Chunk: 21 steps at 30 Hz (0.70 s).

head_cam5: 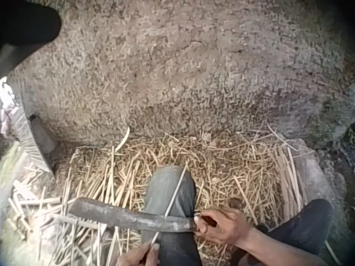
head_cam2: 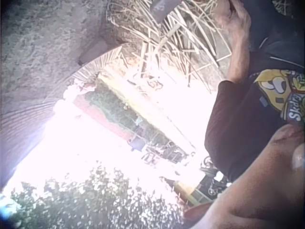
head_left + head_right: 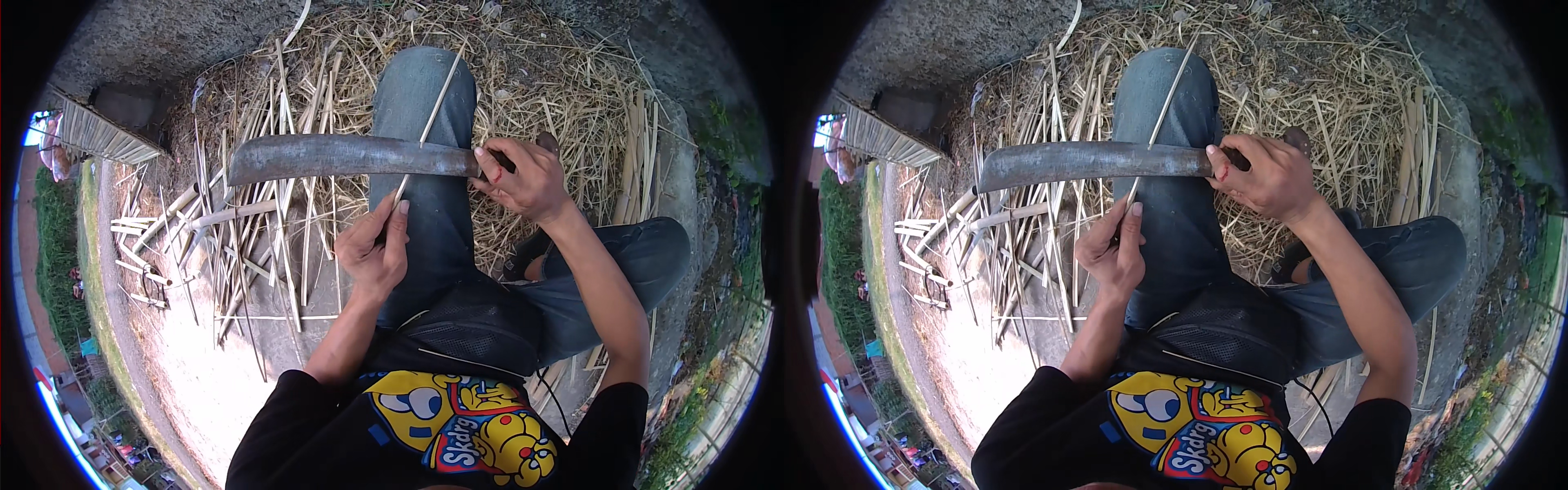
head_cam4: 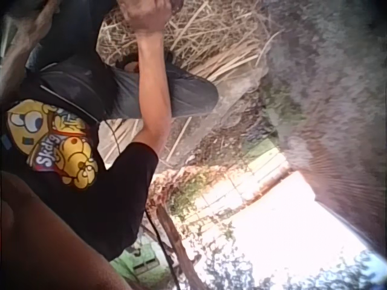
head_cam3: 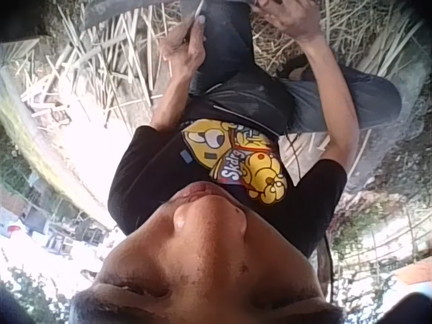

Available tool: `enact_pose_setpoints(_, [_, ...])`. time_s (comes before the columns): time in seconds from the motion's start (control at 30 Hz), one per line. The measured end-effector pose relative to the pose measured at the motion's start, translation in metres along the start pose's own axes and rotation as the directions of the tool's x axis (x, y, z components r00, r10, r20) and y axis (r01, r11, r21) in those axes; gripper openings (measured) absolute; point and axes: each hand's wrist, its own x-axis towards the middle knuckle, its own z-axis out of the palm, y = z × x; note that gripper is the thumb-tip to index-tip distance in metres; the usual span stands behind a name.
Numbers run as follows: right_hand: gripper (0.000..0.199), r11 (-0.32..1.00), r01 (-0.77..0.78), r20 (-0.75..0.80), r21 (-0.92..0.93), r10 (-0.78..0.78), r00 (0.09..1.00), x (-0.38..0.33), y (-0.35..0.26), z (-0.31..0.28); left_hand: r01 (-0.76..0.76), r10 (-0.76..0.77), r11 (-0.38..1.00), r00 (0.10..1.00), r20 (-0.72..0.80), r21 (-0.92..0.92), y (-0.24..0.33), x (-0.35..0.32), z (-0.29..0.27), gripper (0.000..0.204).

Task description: The person scrapes and carves a bamboo stick using a machete, handles and bends bamboo sticks by hand, and trims them further with the blade.

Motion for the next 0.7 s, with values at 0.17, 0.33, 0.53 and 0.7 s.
enact_pose_setpoints(0.17, [0.029,1.000,-0.019,-0.013,0.025,0.019,1.000,0.000,-0.004,-0.002,0.010,-0.010,1.000,1.000,0.019,-0.024,-0.001,-0.003,-0.002,0.019])
enact_pose_setpoints(0.33, [0.025,0.998,0.036,-0.009,0.057,-0.035,0.999,0.001,-0.021,0.003,-0.019,0.019,1.000,1.000,-0.007,0.008,0.000,-0.006,-0.003,0.019])
enact_pose_setpoints(0.53, [0.032,0.999,-0.047,0.000,0.024,0.047,0.999,0.002,-0.006,-0.001,-0.011,0.011,1.000,1.000,-0.007,0.002,-0.001,-0.002,0.002,0.018])
enact_pose_setpoints(0.7, [0.047,0.998,0.043,0.045,0.035,-0.045,0.998,-0.004,-0.007,0.004,0.034,-0.034,0.999,0.999,-0.002,0.001,-0.003,-0.006,-0.004,0.017])
